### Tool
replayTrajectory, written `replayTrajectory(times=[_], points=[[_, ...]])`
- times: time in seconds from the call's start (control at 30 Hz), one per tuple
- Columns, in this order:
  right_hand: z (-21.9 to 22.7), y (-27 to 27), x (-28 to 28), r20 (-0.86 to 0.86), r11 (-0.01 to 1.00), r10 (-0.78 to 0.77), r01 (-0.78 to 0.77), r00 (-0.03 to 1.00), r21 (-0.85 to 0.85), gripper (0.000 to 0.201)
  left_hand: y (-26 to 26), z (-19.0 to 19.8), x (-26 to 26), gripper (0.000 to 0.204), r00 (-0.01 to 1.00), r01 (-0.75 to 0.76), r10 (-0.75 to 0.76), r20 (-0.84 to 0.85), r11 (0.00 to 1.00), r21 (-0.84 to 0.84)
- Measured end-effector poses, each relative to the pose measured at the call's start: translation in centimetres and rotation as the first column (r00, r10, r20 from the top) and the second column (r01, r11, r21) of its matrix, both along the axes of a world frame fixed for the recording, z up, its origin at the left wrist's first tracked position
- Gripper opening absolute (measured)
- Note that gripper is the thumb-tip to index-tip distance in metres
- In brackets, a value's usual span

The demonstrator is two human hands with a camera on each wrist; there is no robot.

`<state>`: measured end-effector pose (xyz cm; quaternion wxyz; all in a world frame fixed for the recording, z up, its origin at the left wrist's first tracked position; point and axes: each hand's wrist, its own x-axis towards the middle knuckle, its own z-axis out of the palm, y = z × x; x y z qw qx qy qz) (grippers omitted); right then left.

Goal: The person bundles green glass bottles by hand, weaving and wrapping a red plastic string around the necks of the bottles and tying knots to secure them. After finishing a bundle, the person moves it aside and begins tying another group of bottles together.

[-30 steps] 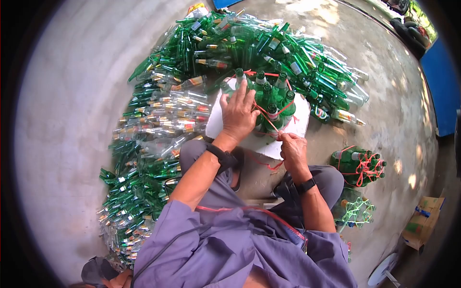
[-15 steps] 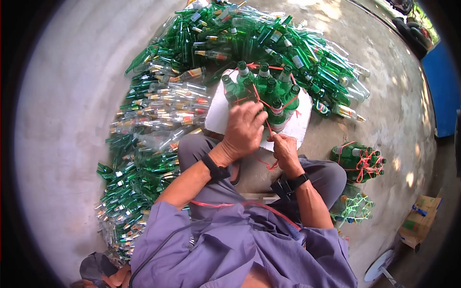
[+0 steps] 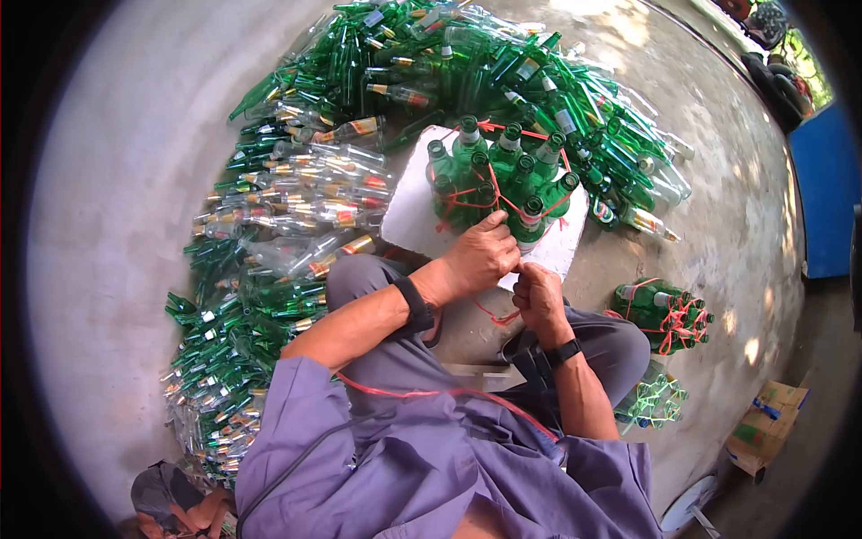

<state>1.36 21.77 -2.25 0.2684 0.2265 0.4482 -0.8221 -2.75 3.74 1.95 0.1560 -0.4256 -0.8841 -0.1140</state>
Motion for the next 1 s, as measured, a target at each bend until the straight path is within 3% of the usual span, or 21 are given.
replayTrajectory(times=[0.07, 0.1, 0.13, 0.2, 0.23, 0.27, 0.3, 0.33, 0.37, 0.4, 0.43, 0.47, 0.53, 0.67, 0.73, 1.0], points=[[-2.0, 0.1, -0.3, 0.088, 0.989, -0.069, 0.079, 0.994, -0.127, 0.017, -0.1, -0.4, -0.7, 0.006, 0.999, 0.026, -0.026, -0.024, 1.0, 0.008], [-3.1, -0.2, -0.4, 0.089, 0.989, -0.067, 0.077, 0.994, -0.123, 0.017, -0.2, -1.0, -1.3, 0.007, 0.994, 0.058, -0.069, 0.08, 0.99, 0.131], [-4.0, -0.5, -0.5, 0.105, 0.996, -0.046, 0.054, 0.993, -0.07, 0.015, -0.1, -1.3, -1.6, 0.009, 0.976, 0.077, -0.124, 0.178, 0.964, 0.254], [-4.9, -1.3, -0.6, 0.12, 0.995, -0.012, 0.0, 0.993, 0.099, 0.009, 0.2, -1.4, -1.8, 0.01, 0.961, 0.074, -0.155, 0.23, 0.942, 0.326], [-6.6, -0.9, -0.8, 0.12, 0.994, -0.01, -0.003, 0.993, 0.106, 0.009, 0.4, -1.3, -1.9, 0.011, 0.942, 0.069, -0.19, 0.278, 0.917, 0.392], [-9.2, -0.3, -0.9, -0.444, 0.797, 0.418, -0.085, 0.793, 0.598, 0.009, 0.5, -1.2, -2.0, 0.011, 0.942, 0.066, -0.189, 0.279, 0.915, 0.398], [-9.2, -0.4, -1.0, -0.491, 0.45, 0.849, 0.216, 0.197, 0.866, 0.009, 0.5, -1.1, -2.0, 0.011, 0.929, 0.043, -0.19, 0.317, 0.907, 0.418], [-9.1, -0.7, -1.1, -0.348, 0.348, 0.884, 0.057, 0.313, 0.936, 0.01, 0.6, -1.0, -2.1, 0.011, 0.915, 0.019, -0.192, 0.356, 0.899, 0.437], [-9.4, -1.9, -1.3, -0.341, 0.343, 0.886, 0.051, 0.314, 0.938, 0.01, 0.6, -0.9, -2.0, 0.011, 0.913, 0.015, -0.192, 0.36, 0.897, 0.441], [-8.8, -3.7, -1.6, -0.544, 0.613, 0.649, 0.057, 0.532, 0.788, 0.013, 0.6, -0.8, -2.0, 0.011, 0.891, -0.022, -0.202, 0.408, 0.876, 0.482], [-8.8, -4.8, -1.7, -0.634, 0.812, 0.321, 0.14, 0.704, 0.566, 0.015, 0.5, -0.9, -2.1, 0.011, 0.867, -0.06, -0.213, 0.451, 0.852, 0.519], [-9.1, -5.3, -1.7, -0.633, 0.811, 0.325, 0.137, 0.703, 0.569, 0.015, 0.6, -0.9, -2.2, 0.011, 0.867, -0.063, -0.212, 0.45, 0.85, 0.522], [-10.2, -6.2, -1.6, -0.369, 0.968, 0.008, 0.085, 0.929, 0.237, 0.021, 0.5, -1.0, -2.2, 0.011, 0.83, -0.099, -0.233, 0.506, 0.833, 0.545], [-10.9, -7.1, -2.7, -0.392, 0.961, 0.068, 0.045, 0.917, 0.271, 0.021, 0.6, -0.5, -2.2, 0.01, 0.804, -0.167, -0.233, 0.548, 0.795, 0.584], [-11.2, -6.6, -2.2, -0.41, 0.957, 0.107, 0.017, 0.906, 0.289, 0.021, 0.4, 0.0, -2.2, 0.009, 0.704, -0.236, -0.274, 0.655, 0.78, 0.58], [-12.0, -5.1, -2.3, -0.459, 0.935, 0.234, -0.069, 0.857, 0.348, 0.022, 0.8, 0.9, -1.8, 0.008, 0.67, -0.338, -0.358, 0.65, 0.633, 0.697]])
